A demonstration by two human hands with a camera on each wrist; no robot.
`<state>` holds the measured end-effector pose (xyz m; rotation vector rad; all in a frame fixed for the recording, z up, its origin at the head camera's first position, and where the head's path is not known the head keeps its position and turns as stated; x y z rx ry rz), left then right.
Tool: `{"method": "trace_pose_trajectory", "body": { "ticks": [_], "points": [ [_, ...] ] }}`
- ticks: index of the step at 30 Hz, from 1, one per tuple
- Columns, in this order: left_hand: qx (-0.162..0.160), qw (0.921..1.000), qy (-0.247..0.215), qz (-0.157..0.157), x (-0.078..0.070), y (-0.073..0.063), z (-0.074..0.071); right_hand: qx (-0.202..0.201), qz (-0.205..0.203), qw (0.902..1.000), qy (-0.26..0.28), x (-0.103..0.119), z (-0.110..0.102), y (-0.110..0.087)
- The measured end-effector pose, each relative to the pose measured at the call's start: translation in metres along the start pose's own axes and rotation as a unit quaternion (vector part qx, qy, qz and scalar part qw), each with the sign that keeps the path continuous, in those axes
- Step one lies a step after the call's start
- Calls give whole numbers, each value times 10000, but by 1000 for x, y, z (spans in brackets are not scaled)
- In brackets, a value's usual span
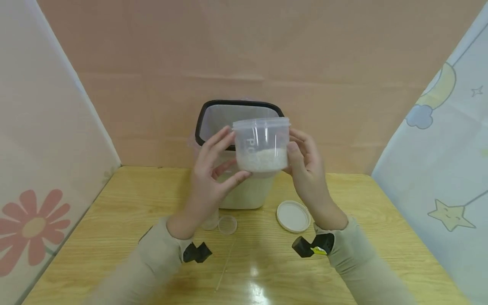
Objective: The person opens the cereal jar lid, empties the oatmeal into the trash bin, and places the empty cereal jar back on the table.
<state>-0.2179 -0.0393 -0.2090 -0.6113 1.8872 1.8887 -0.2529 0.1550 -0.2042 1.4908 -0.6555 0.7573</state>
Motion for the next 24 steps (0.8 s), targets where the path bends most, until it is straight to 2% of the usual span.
{"method": "trace_pose_trajectory", "body": {
  "ticks": [6, 11, 21, 24],
  "points": [
    [-62, 9981, -32, -606, 8, 24, -9, 153, 120, 9998, -95, 5, 6, 19],
    [-85, 9969, 160, -767, 13, 43, -16, 330, 14, 9994, -71, 11, 9, 31],
    [251, 9924, 248, -1176, 27, 62, -22, 448, 385, 9967, -550, 5, 10, 58],
    [314, 9890, 255, -1426, 32, 68, -27, 469, 581, 9947, -708, 4, 12, 67]
  ]
}}
Point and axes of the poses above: each hand's wrist, its own y-axis towards the middle knuckle, its own z-axis out of the palm, x = y × z, the point moved 9 cm from there along y, towards the middle knuckle, and after that the axes turned 4 degrees about -x, right-handed, at the moved point
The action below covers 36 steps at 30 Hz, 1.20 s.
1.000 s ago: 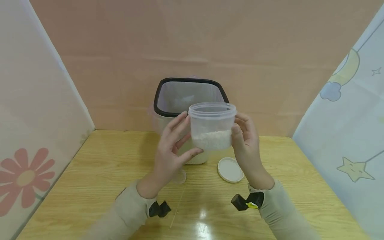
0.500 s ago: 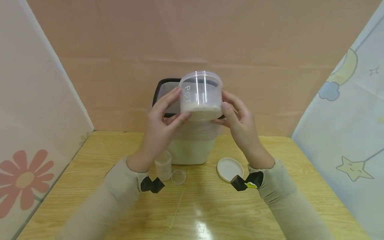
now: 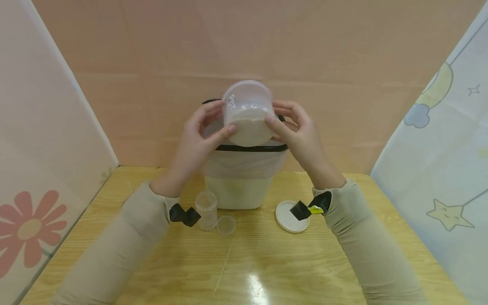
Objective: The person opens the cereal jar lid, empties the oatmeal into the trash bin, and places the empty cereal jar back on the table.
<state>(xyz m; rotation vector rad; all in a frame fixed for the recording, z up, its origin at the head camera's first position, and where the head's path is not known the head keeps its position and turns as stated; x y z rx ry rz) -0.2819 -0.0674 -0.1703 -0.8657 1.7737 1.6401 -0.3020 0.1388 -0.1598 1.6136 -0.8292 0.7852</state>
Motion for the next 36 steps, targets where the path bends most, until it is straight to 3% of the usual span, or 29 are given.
{"method": "trace_pose_trajectory", "body": {
  "ticks": [6, 10, 17, 25, 36],
  "points": [
    [183, 9980, -168, -577, 10, 10, -3, 3, 494, 9987, -125, -4, 5, 14],
    [186, 9962, -49, -849, 16, 15, -3, -52, 755, 9971, 66, -8, 8, 21],
    [214, 9941, 266, -1033, 19, 24, -2, -14, 945, 9929, 718, -11, 9, 28],
    [231, 9909, -209, -1306, 23, 29, -4, 256, 999, 9857, 1336, -14, 15, 27],
    [498, 9892, -438, -1308, 23, 31, -4, 193, 1395, 9841, 1081, -18, 14, 35]
  ]
}}
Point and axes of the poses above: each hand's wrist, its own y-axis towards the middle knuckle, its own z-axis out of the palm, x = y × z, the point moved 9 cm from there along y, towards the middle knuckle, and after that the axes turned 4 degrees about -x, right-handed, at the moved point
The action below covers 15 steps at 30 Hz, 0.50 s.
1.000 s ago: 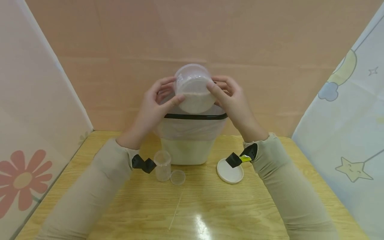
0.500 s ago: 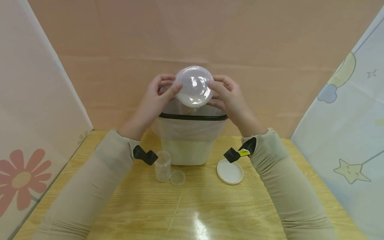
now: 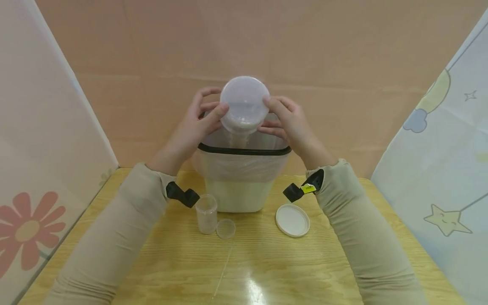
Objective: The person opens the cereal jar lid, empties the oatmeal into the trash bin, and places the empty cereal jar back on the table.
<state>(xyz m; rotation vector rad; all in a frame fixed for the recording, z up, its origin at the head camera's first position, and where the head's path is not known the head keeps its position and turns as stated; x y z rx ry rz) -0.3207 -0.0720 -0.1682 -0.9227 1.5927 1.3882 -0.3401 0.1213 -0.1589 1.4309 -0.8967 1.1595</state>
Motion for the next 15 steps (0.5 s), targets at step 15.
{"method": "trace_pose_trajectory", "body": {
  "ticks": [15],
  "points": [
    [79, 9968, 597, -524, 6, 7, 3, 148, 1139, 9891, -916, -13, 0, 11]
  ]
}}
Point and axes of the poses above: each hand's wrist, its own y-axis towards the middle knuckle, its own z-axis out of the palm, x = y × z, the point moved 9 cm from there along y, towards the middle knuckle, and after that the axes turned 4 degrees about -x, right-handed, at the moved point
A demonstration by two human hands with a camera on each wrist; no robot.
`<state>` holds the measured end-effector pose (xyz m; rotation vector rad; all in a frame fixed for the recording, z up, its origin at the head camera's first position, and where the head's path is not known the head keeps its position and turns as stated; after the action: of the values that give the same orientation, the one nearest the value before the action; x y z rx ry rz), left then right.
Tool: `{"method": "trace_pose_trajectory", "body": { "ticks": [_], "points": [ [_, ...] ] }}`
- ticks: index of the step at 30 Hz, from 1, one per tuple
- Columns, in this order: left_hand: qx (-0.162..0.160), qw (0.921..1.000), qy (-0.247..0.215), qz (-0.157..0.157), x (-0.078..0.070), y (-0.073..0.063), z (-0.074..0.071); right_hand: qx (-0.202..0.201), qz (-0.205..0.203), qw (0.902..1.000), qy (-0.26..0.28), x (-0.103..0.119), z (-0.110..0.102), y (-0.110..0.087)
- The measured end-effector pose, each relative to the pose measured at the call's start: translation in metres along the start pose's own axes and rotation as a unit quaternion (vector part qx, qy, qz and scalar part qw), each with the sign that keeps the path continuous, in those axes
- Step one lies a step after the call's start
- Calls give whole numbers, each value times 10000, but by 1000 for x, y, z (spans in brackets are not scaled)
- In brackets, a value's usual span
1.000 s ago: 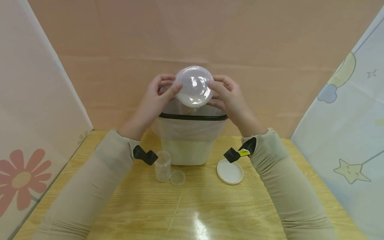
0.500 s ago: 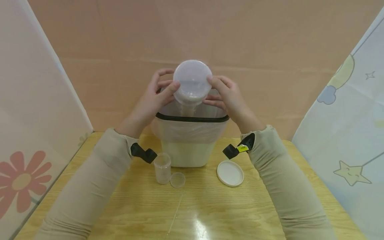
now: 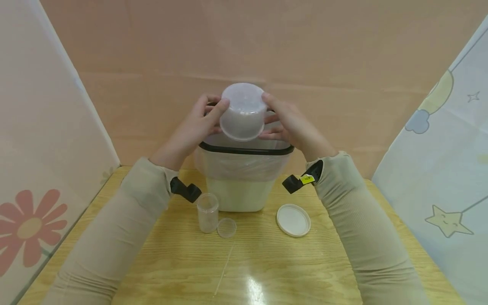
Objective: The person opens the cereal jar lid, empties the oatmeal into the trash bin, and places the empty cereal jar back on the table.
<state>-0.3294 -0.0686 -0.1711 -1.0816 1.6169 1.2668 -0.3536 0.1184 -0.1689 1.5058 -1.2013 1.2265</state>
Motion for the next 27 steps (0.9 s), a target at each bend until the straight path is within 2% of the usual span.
{"method": "trace_pose_trajectory", "body": {
  "ticks": [4, 9, 15, 23, 27],
  "points": [
    [0, 9996, 279, -90, -1, 1, 0, 142, 297, 9995, -32, -2, 6, -1],
    [179, 9988, 449, -61, -6, 1, 3, 67, 346, 9993, 74, -3, 3, -1],
    [377, 9974, 606, 132, -12, -2, 9, -312, 71, 9993, -190, 1, -3, -2],
    [443, 9973, 585, -23, -6, -4, 11, -135, -69, 9992, -359, 0, -2, -6],
    [428, 9975, 562, 16, -4, -6, 11, -46, -149, 9991, -386, -1, -1, -9]
  ]
}}
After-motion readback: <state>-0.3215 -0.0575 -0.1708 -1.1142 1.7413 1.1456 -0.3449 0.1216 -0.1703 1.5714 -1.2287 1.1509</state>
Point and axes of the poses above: each hand's wrist, its own y-axis towards the middle knuckle, its own z-axis out of the palm, x = y × z, the point moved 9 cm from there along y, towards the middle knuckle, and after that the axes turned 4 degrees about -x, right-handed, at the moved point
